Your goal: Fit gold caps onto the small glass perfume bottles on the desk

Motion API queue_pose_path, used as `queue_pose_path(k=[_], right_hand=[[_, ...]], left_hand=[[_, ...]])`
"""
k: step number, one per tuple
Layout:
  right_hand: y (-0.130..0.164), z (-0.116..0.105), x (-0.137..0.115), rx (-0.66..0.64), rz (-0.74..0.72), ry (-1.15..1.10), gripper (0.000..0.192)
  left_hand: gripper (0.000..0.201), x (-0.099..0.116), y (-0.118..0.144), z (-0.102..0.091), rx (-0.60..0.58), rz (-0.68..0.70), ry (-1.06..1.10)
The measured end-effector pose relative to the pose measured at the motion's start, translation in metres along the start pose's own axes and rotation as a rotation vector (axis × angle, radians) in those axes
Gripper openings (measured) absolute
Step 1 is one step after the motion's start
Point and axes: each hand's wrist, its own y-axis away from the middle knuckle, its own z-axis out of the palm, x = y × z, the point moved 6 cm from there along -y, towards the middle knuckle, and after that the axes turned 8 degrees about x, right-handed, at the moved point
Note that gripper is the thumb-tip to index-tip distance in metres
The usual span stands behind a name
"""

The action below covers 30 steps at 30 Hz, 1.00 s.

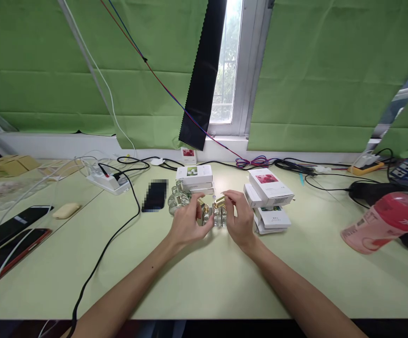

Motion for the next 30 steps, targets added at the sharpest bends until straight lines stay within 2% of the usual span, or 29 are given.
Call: queue_pose_path(k=[5,19,30], right_hand=[[0.003,0.004,0.000,-0.035,-0.031,-0.004,0.024],[0.010,0.013,-0.003,-0.115,-0.087,-0.017,0.034],[0.013,0.017,-0.006,-0.148,-0.128,-0.035,0.039]], left_hand=[[0.057,-0.005,0.002,0.008,-0.055,-0.089,0.075],[0.049,0.000,0.006,0.015,-0.075,-0.109,0.221],[0.044,0.007,0.005,0.014,-0.098,-0.119,0.261]])
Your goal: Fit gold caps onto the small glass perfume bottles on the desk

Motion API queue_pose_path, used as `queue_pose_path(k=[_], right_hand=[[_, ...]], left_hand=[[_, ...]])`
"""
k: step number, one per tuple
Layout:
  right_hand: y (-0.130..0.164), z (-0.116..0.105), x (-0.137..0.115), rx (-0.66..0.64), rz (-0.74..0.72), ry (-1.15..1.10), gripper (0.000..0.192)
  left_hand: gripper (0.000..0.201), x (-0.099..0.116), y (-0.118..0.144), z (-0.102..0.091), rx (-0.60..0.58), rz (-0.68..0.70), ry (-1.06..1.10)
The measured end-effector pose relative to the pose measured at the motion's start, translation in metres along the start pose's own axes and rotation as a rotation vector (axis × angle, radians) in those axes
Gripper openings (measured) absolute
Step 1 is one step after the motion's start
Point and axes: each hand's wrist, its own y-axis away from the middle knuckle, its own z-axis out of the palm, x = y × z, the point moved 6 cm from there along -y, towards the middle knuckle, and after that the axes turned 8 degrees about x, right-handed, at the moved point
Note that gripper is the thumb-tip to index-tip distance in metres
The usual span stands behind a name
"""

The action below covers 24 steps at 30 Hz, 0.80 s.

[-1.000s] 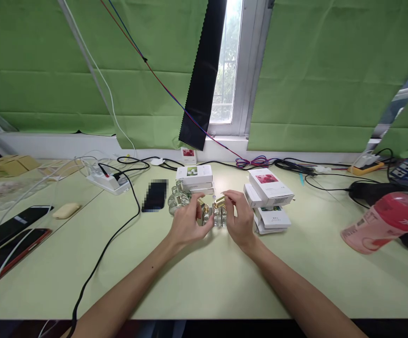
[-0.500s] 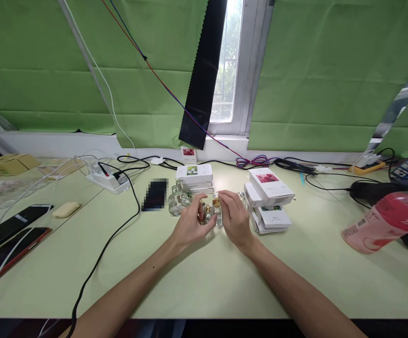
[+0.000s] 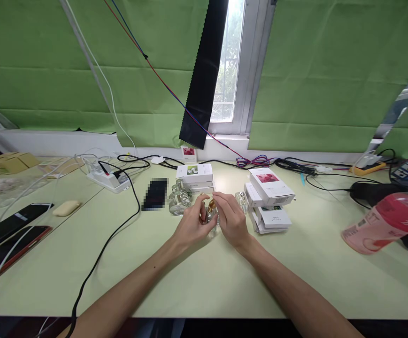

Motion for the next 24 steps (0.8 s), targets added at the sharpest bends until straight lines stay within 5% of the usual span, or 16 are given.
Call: queue_pose_path(k=[17,24], right_hand=[[-0.0048,0.0051,-0.0075,-0.073,-0.024,-0.013,0.035],[-0.0041,0.0068,-0.0085,-0.095,-0.037,-0.017,0.035]], left_hand=[[0.045,-0.0010,0.0001,0.0008,0.009,0.034,0.014],[0.022,-0.0014,0.0000,0.0006,0.026,0.054,-0.005]])
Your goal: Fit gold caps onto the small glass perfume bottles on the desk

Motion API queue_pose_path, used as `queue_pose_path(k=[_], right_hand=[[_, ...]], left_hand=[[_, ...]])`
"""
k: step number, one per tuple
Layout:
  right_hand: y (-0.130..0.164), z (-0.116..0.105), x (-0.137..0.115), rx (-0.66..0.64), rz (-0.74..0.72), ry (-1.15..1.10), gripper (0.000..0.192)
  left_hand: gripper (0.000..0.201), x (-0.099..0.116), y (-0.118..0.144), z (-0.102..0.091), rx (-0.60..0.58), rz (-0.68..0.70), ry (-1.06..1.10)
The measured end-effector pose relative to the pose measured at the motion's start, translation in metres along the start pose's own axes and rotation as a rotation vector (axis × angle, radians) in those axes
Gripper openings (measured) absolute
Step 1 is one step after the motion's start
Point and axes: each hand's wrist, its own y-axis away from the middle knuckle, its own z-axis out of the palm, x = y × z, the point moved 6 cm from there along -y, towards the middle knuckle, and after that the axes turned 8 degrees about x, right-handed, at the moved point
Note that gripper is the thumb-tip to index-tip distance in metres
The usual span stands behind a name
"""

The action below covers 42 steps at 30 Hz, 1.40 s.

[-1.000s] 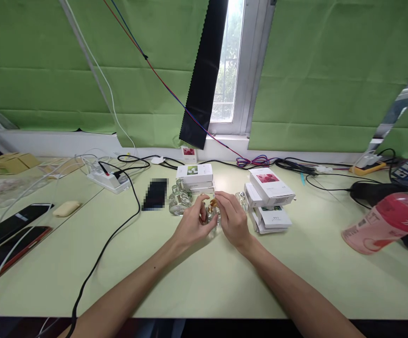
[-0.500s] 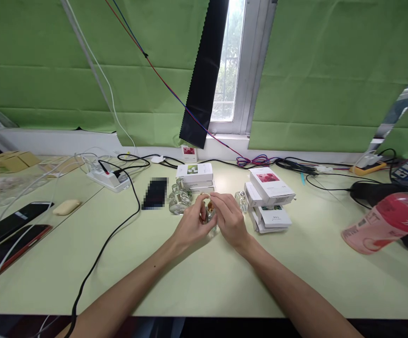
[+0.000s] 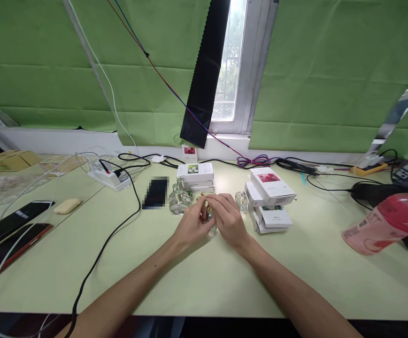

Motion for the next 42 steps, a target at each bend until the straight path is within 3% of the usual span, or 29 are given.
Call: queue_pose_path(k=[11,42], right_hand=[[0.0020,0.0022,0.0010,-0.012,0.032,-0.004,0.032],[0.0016,0.0012,0.0001,0.012,0.095,0.053,0.023]], left_hand=[[0.006,-0.0058,-0.0003,0.0008,0.014,-0.028,-0.004],[0.007,-0.0065,-0.0001,0.0013,-0.004,-0.015,0.002]])
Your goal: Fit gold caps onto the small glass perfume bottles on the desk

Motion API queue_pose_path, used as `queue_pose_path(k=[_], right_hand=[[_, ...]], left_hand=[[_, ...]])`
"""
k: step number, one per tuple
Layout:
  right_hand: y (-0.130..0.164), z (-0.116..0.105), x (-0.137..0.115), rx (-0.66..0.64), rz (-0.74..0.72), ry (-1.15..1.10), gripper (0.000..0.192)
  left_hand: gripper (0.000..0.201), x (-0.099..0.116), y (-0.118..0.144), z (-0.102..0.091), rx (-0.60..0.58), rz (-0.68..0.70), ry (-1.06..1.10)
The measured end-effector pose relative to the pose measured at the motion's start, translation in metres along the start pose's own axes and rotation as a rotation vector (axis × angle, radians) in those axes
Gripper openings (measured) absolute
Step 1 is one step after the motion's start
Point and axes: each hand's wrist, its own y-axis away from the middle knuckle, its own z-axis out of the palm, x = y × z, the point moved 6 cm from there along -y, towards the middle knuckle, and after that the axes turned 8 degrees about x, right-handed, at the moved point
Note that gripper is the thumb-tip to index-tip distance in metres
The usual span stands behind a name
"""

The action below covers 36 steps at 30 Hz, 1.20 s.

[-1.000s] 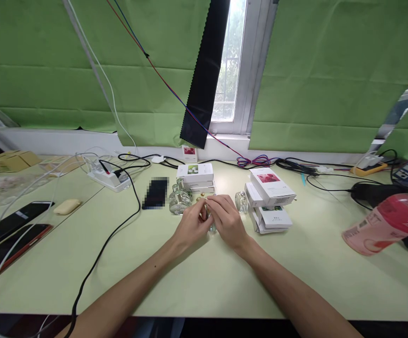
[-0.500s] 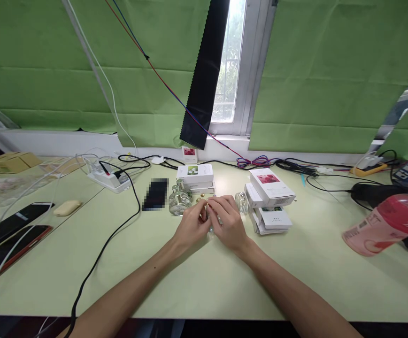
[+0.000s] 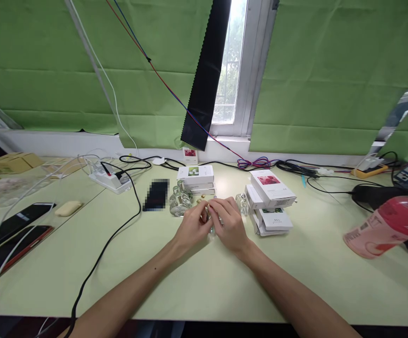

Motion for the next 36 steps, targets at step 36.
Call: queue_pose_path(k=[36], right_hand=[[0.0081,0.0021,0.0040,-0.009,0.076,-0.083,0.036]], left_hand=[[0.006,0.0011,-0.0007,-0.0001,0.007,0.028,-0.015]])
